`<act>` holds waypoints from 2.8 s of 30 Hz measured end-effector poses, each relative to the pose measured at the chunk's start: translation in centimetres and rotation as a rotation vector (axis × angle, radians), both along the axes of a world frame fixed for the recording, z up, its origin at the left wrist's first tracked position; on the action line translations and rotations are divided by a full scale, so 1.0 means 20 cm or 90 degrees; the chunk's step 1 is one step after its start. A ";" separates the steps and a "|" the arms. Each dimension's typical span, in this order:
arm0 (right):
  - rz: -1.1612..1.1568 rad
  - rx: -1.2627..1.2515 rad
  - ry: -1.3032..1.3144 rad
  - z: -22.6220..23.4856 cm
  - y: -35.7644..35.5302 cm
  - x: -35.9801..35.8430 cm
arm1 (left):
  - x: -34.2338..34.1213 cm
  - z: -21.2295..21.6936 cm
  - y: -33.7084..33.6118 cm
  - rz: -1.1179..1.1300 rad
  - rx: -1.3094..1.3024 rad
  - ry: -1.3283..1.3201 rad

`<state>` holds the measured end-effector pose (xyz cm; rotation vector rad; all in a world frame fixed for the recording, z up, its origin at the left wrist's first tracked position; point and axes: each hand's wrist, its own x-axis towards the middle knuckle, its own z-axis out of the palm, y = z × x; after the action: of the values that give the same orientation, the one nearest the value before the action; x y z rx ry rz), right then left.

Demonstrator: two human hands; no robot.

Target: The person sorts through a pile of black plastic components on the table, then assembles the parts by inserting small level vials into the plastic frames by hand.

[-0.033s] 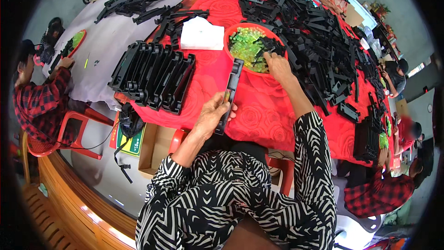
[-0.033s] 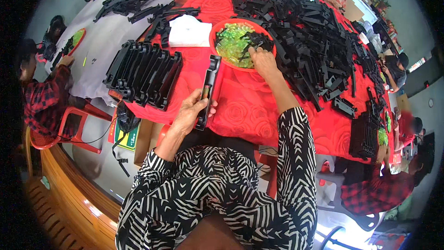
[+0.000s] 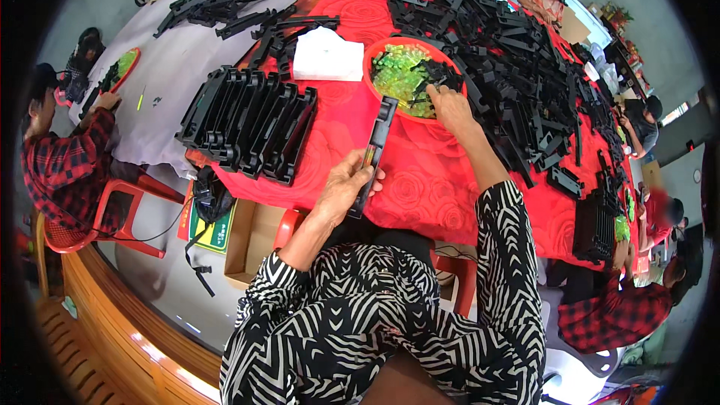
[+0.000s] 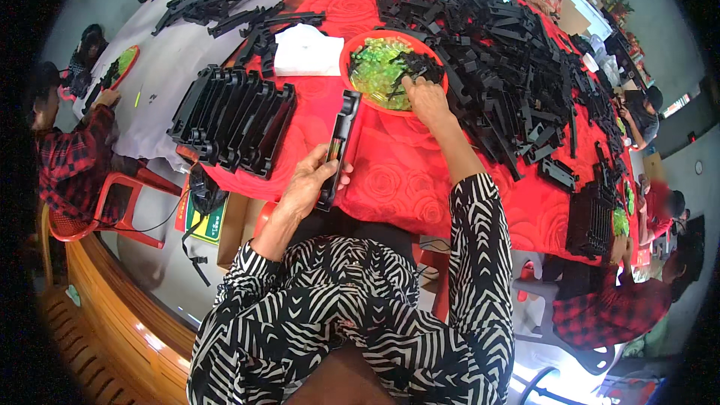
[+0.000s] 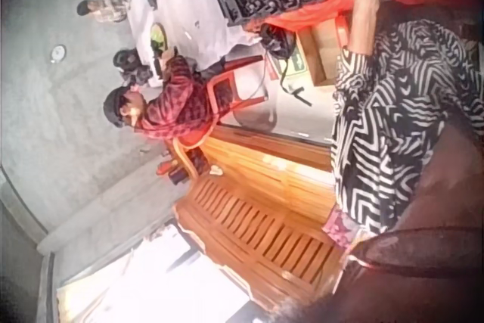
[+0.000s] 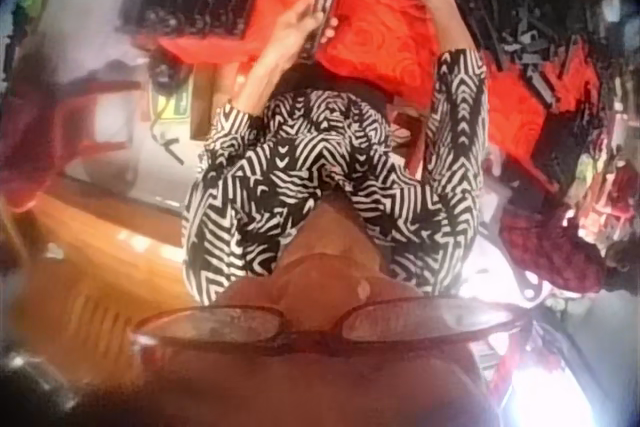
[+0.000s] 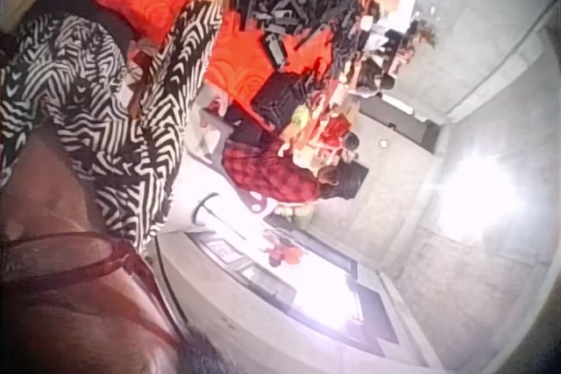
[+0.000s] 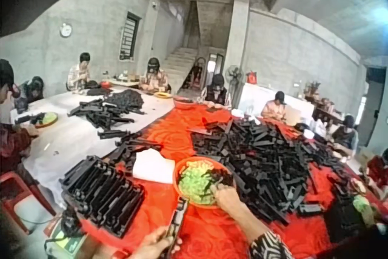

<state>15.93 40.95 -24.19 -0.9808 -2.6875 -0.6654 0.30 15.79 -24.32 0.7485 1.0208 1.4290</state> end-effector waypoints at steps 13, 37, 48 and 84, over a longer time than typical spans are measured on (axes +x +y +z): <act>0.044 -0.692 0.844 0.11 -0.31 0.05 | 0.03 -0.08 0.03 0.025 -0.025 0.093; 0.180 -0.720 0.914 0.03 -1.03 -0.03 | 0.14 0.01 -0.04 0.038 0.075 -0.017; 0.180 -0.396 0.904 0.20 -1.04 0.01 | 0.15 0.00 -0.04 -0.073 0.049 -0.103; 0.231 -0.207 0.548 0.13 -0.91 -0.07 | 0.15 -0.07 -0.03 -0.051 -0.019 -0.024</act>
<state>14.50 22.82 -21.61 -0.6000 -2.1033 0.2435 3.22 15.12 -25.67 0.7307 0.9705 1.3521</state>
